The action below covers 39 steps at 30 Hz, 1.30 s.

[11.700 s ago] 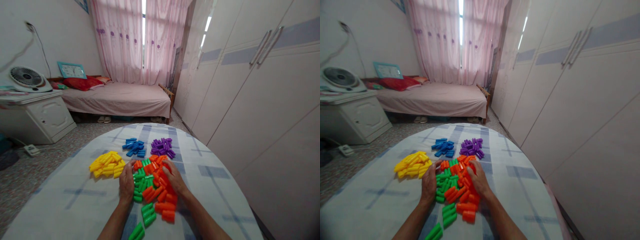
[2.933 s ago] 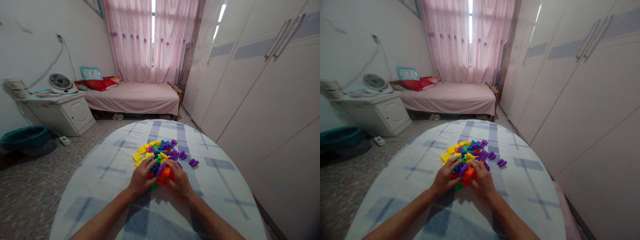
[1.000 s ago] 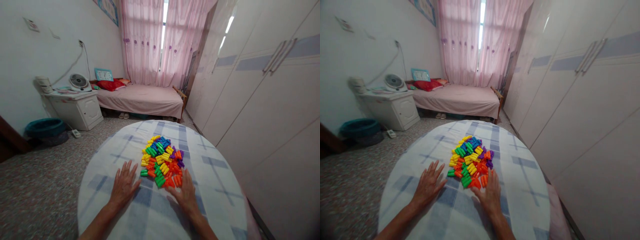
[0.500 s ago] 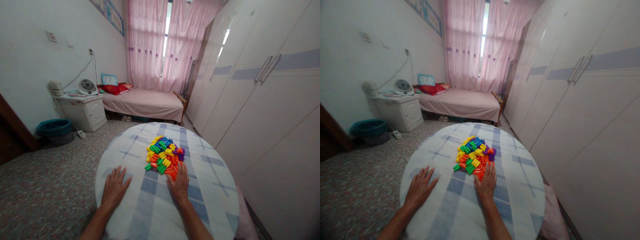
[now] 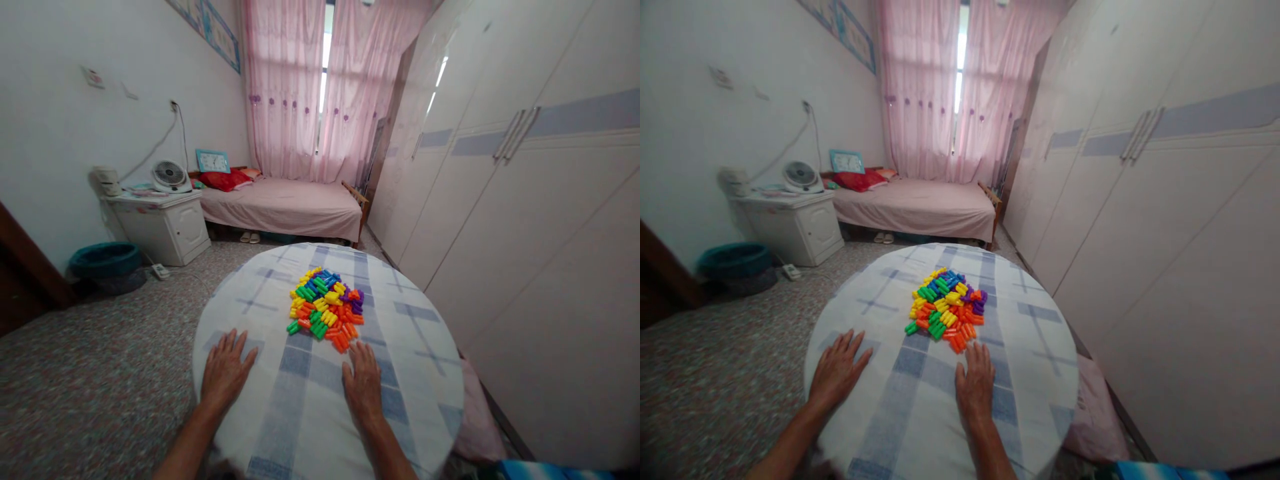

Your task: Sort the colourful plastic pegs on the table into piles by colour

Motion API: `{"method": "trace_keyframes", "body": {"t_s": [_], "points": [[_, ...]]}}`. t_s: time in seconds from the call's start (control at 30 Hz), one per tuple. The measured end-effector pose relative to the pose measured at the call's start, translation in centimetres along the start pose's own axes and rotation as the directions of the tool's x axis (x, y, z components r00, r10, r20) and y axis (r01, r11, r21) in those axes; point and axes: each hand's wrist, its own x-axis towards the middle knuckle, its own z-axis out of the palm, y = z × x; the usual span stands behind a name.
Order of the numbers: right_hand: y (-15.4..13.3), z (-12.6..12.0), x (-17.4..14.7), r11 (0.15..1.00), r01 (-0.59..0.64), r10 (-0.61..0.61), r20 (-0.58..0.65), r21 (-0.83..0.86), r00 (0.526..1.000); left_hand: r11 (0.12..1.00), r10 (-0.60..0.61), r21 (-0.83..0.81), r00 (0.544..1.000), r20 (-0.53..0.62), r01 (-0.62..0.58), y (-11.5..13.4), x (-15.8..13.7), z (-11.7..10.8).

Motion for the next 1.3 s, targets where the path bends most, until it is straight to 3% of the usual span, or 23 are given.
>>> {"method": "trace_keyframes", "body": {"t_s": [0.23, 0.47, 0.67, 0.8, 1.03, 1.13, 1.3], "points": [[0.0, -0.1, 0.0, 0.998, -0.002, 0.002, 0.006, 0.058, 1.0, 1.0, -0.025, -0.004, 0.999, 0.026, 0.025, -0.2, 0.1, 0.4], [0.4, 0.5, 0.0, 0.974, 0.006, 0.02, -0.114, 0.225, 0.993, 1.0, -0.017, -0.001, 0.999, 0.029, 0.017, -0.5, 0.3, 0.8], [-0.4, -0.9, -0.2, 0.925, 0.111, -0.138, 0.048, 0.364, 0.989, 0.999, -0.031, 0.042, 0.998, 0.059, 0.029, -0.6, 0.3, 0.7], [-0.7, -1.1, -0.3, 0.927, 0.139, -0.17, 0.06, 0.348, 0.984, 0.999, -0.027, 0.043, 0.999, 0.047, 0.025, -0.9, 0.3, 1.1], [0.2, 0.4, -0.2, 0.895, 0.034, -0.019, -0.037, 0.444, 0.999, 0.999, -0.009, 0.049, 1.0, 0.016, 0.008, -0.8, 0.3, 1.0], [0.4, 0.6, 0.3, 0.913, 0.001, 0.025, -0.059, 0.408, 0.998, 0.998, 0.009, 0.056, 1.0, -0.003, -0.009, -0.6, 0.1, 0.7], [-0.6, -0.5, 3.2, 0.975, -0.086, 0.072, 0.074, 0.207, 0.995, 0.999, 0.015, 0.045, 1.0, -0.009, -0.015, -0.6, 0.0, 0.7]]}}
